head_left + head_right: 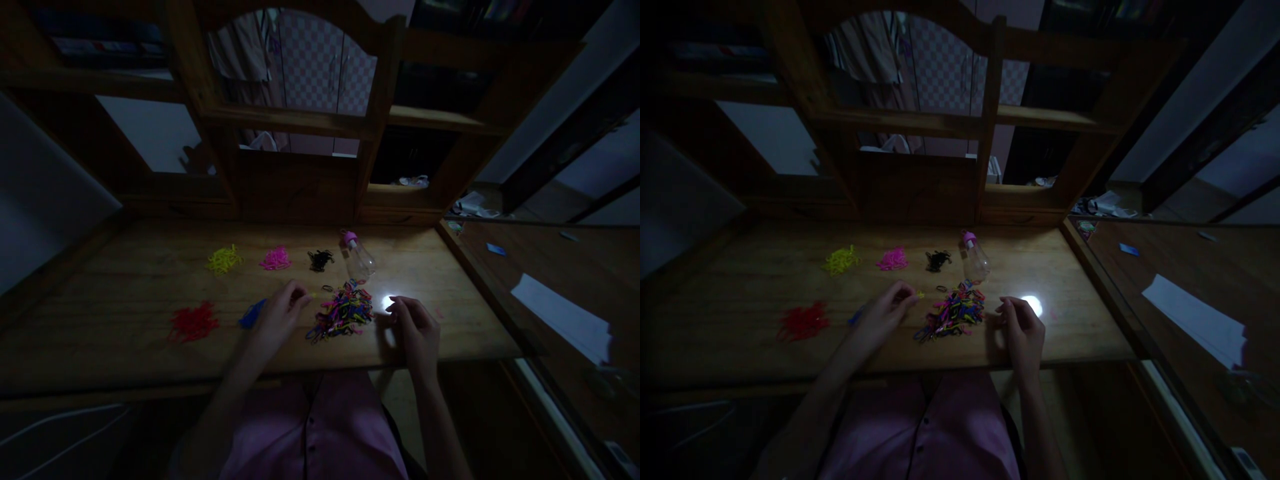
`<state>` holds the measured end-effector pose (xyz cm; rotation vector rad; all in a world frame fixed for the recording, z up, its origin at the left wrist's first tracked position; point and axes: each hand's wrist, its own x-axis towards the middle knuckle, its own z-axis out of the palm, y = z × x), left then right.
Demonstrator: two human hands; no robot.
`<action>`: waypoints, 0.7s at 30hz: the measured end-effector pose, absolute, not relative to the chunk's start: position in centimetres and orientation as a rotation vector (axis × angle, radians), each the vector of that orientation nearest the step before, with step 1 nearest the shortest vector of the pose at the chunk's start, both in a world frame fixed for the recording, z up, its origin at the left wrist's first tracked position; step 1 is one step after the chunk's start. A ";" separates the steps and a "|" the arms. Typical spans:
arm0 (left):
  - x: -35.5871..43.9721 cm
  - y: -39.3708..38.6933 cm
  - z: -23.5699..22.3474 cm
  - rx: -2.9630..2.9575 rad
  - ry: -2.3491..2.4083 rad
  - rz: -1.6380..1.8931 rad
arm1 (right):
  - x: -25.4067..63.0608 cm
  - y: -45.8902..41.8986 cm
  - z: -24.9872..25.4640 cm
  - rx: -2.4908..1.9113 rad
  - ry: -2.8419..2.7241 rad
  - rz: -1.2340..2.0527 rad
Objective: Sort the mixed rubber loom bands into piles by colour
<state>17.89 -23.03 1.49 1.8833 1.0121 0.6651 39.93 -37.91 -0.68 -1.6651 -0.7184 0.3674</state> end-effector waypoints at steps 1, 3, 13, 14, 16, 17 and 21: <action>16.9 -22.6 1.4 1.884 1.051 0.687 | 40.0 -37.9 -0.7 -1.668 -0.716 0.369; 14.6 -20.9 1.1 1.886 1.168 0.738 | 40.0 -37.9 -0.8 -1.674 -0.713 0.370; 5.8 -10.1 2.2 2.336 1.650 0.455 | 39.9 -37.9 -0.8 -1.647 -0.714 0.374; 5.8 -10.0 2.4 2.379 1.641 0.428 | 40.0 -37.9 -0.8 -1.644 -0.716 0.374; 6.4 -10.6 2.8 2.440 1.635 0.442 | 40.0 -37.9 -0.9 -1.639 -0.720 0.374; 7.0 -11.2 3.0 2.450 1.637 0.480 | 40.0 -37.8 -1.0 -1.639 -0.723 0.374; 10.7 -15.6 3.6 2.393 1.439 0.615 | 39.9 -37.8 -1.1 -1.667 -0.744 0.365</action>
